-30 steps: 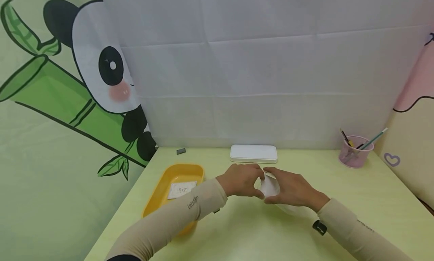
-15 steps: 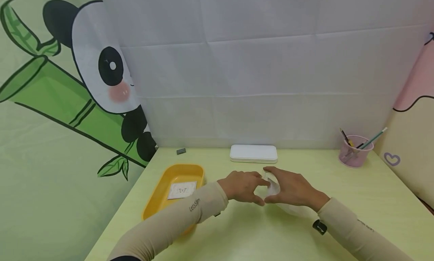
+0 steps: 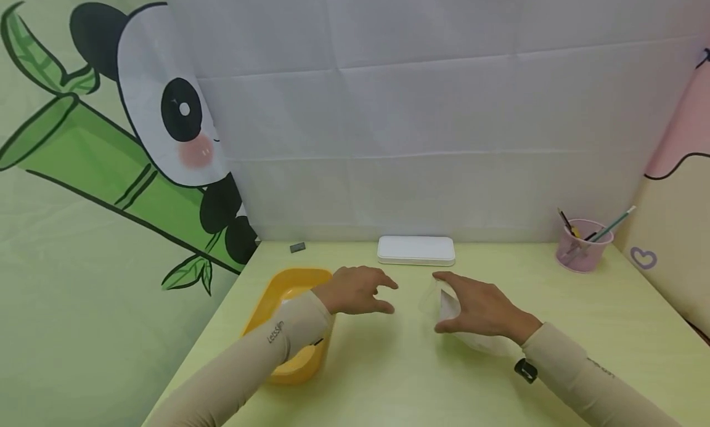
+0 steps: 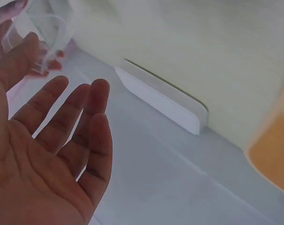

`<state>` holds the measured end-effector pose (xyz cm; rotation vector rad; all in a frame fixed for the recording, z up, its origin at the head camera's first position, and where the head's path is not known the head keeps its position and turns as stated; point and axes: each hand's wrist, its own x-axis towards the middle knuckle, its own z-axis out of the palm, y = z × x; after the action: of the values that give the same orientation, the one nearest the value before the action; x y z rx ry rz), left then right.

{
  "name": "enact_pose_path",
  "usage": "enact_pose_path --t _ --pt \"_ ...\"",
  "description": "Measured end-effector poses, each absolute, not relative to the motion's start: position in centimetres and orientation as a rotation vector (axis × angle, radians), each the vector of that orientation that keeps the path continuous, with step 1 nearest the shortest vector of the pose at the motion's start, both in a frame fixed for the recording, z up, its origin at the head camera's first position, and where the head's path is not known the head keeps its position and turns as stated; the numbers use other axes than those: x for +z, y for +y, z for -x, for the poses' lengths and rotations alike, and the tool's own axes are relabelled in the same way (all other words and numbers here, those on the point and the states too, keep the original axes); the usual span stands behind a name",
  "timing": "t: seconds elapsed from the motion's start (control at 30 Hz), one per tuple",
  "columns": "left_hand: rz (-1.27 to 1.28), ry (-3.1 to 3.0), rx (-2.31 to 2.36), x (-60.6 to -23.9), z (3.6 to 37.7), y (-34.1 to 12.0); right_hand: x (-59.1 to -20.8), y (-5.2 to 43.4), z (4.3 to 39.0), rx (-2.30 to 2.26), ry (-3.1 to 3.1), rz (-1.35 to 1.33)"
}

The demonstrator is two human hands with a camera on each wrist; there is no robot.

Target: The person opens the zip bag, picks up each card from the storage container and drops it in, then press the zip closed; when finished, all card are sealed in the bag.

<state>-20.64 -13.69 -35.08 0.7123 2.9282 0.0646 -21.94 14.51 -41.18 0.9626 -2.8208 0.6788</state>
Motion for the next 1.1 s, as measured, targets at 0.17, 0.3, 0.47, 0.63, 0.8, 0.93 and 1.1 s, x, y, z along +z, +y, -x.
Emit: enact_pose_path --t 0.17,0.3,0.47,0.63,0.8,0.93,1.1 --pt "-0.551 3.008 -0.118 -35.3 22.6 -18.3 -41.1 14.9 21.9 0.710 -2.826 -0.941" --pt "-0.426 2.998 -0.186 -36.3 23.8 -21.4 -41.4 15.0 22.0 0.729 -2.835 -0.929" --pt "-0.292 2.945 -0.116 -37.5 24.6 -24.5 -41.7 14.9 22.1 0.718 -2.816 -0.963" --pt "-0.159 2.908 -0.024 -38.3 25.3 -26.8 -41.5 14.7 22.2 0.714 -2.810 -0.961" --pt "-0.023 2.843 0.042 -39.1 25.6 -28.5 -41.4 14.9 22.1 0.716 -2.811 -0.960" --pt "0.051 2.773 0.111 -39.3 25.2 -28.9 -41.5 15.1 22.1 0.720 -2.811 -0.962" --pt "0.074 2.728 0.097 -39.5 24.6 -28.8 -41.6 15.3 22.1 0.720 -2.808 -0.958"
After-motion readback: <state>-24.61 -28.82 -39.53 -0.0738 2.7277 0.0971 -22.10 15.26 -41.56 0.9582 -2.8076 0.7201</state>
